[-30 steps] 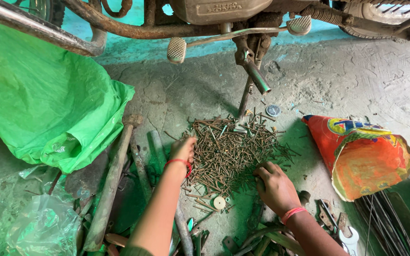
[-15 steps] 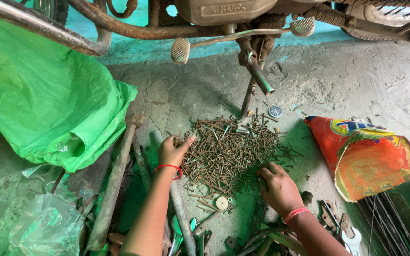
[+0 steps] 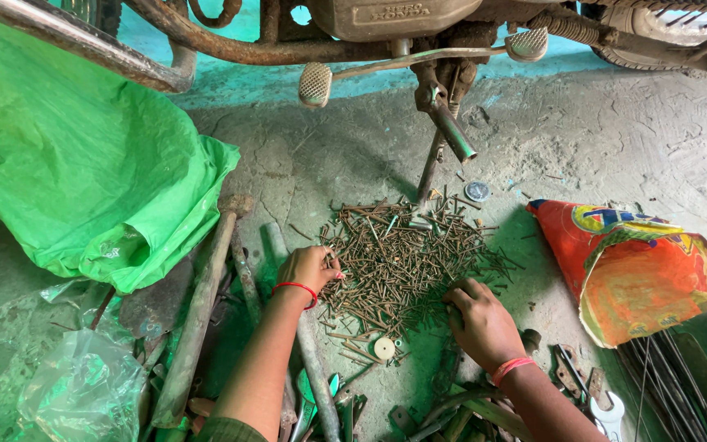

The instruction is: The person sorts a pile of nails on the floor by hand, picking them up and placing them into a colorful paper bag. The task is repetitive and involves handling small metal objects.

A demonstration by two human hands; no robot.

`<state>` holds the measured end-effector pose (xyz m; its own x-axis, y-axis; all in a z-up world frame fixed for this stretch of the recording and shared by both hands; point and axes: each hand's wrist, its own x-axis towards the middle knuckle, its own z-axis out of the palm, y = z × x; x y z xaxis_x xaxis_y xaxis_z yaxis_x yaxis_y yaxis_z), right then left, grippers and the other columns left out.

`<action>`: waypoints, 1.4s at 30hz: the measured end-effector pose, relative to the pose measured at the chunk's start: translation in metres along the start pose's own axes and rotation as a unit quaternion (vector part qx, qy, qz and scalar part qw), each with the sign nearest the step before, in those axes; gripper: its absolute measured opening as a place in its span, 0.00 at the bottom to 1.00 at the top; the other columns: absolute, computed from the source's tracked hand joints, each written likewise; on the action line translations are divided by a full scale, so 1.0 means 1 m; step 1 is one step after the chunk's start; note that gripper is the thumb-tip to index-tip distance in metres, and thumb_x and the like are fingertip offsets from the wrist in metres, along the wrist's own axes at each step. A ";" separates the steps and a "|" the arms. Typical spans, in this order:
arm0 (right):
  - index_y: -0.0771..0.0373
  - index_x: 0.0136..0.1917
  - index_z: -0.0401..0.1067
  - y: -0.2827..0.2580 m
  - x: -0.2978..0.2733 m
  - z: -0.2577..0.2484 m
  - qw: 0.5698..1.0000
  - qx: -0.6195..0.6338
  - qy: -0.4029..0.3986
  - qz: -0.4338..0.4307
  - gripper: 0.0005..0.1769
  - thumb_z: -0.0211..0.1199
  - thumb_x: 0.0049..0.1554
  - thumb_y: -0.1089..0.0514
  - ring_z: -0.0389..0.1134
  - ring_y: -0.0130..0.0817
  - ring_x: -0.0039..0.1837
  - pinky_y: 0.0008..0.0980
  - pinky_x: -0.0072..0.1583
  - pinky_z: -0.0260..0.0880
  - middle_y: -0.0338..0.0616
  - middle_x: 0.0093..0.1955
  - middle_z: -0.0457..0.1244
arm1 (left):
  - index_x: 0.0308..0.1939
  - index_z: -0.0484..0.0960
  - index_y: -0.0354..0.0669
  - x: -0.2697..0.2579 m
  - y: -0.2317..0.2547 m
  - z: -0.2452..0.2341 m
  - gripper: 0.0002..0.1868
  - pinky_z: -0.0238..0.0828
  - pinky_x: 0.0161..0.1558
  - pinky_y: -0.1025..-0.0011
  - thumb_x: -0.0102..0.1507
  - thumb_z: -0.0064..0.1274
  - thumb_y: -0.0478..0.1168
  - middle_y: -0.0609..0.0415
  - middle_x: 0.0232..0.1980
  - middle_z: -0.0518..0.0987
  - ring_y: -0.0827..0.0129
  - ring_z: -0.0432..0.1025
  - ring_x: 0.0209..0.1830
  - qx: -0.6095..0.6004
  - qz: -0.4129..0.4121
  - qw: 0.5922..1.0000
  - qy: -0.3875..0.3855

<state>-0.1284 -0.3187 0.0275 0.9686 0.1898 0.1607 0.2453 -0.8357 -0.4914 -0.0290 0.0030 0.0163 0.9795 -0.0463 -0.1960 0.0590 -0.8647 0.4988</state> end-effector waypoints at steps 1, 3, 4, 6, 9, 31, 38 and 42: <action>0.58 0.48 0.77 0.000 0.000 0.000 1.000 0.000 0.001 -0.001 0.10 0.64 0.52 0.60 0.67 0.47 0.59 0.42 0.59 0.70 0.45 0.52 0.65 | 0.35 0.86 0.50 0.001 0.000 0.000 0.08 0.72 0.34 0.64 0.58 0.65 0.47 0.55 0.30 0.85 0.65 0.79 0.30 -0.001 -0.004 1.000 0.006; 0.59 0.48 0.77 0.000 0.001 0.000 1.000 -0.001 0.002 -0.002 0.09 0.64 0.52 0.60 0.67 0.47 0.59 0.42 0.60 0.70 0.45 0.52 0.65 | 0.38 0.85 0.48 0.004 0.001 0.003 0.11 0.72 0.33 0.62 0.65 0.60 0.50 0.53 0.29 0.83 0.63 0.77 0.28 -0.003 -0.012 1.000 0.018; 0.59 0.48 0.77 0.001 0.001 0.000 1.000 0.004 0.007 -0.006 0.09 0.63 0.52 0.61 0.68 0.47 0.59 0.42 0.59 0.70 0.45 0.53 0.65 | 0.39 0.84 0.47 0.004 0.002 0.007 0.11 0.70 0.31 0.64 0.65 0.58 0.50 0.54 0.28 0.83 0.66 0.75 0.26 -0.055 -0.011 0.998 0.035; 0.60 0.48 0.77 -0.001 0.002 -0.002 1.000 0.013 0.018 -0.015 0.09 0.63 0.52 0.62 0.68 0.47 0.59 0.42 0.59 0.70 0.45 0.54 0.65 | 0.40 0.82 0.46 0.002 0.002 0.018 0.12 0.67 0.28 0.67 0.67 0.53 0.49 0.55 0.27 0.81 0.71 0.72 0.24 -0.158 -0.009 0.985 0.071; 0.61 0.48 0.76 -0.004 0.002 -0.007 0.999 0.021 0.032 -0.024 0.10 0.63 0.51 0.62 0.68 0.49 0.59 0.43 0.58 0.70 0.46 0.55 0.66 | 0.40 0.74 0.42 -0.010 0.016 0.041 0.15 0.62 0.24 0.76 0.74 0.46 0.49 0.59 0.29 0.73 0.77 0.64 0.23 -0.486 -0.078 0.870 -0.014; 0.61 0.62 0.69 -0.051 0.023 0.048 0.467 0.827 0.008 0.313 0.26 0.43 0.67 0.41 0.67 0.41 0.60 0.44 0.66 0.65 0.45 0.57 0.68 | 0.46 0.80 0.42 -0.070 0.134 0.070 0.16 0.74 0.43 0.57 0.65 0.52 0.51 0.46 0.42 0.84 0.50 0.79 0.42 -0.215 -0.003 0.975 0.058; 0.59 0.61 0.69 -0.044 0.011 0.044 0.426 0.839 0.039 0.336 0.23 0.41 0.67 0.43 0.67 0.40 0.62 0.44 0.67 0.64 0.43 0.58 0.67 | 0.49 0.84 0.44 -0.083 0.153 0.056 0.20 0.74 0.43 0.65 0.67 0.44 0.53 0.50 0.41 0.85 0.61 0.80 0.41 -0.339 -0.029 0.940 -0.011; 0.57 0.61 0.68 -0.039 0.007 0.042 0.398 0.839 0.062 0.366 0.22 0.40 0.67 0.45 0.68 0.39 0.62 0.43 0.67 0.63 0.42 0.59 0.69 | 0.43 0.86 0.38 -0.082 0.160 0.044 0.24 0.68 0.35 0.64 0.70 0.42 0.54 0.46 0.30 0.81 0.63 0.73 0.29 -0.316 -0.016 0.946 -0.068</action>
<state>-0.1297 -0.2630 0.0119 0.8223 0.0986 -0.5604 -0.3175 0.8969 -0.3080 -0.1088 -0.1536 0.0753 0.9439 -0.1262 -0.3052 0.2340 -0.3964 0.8877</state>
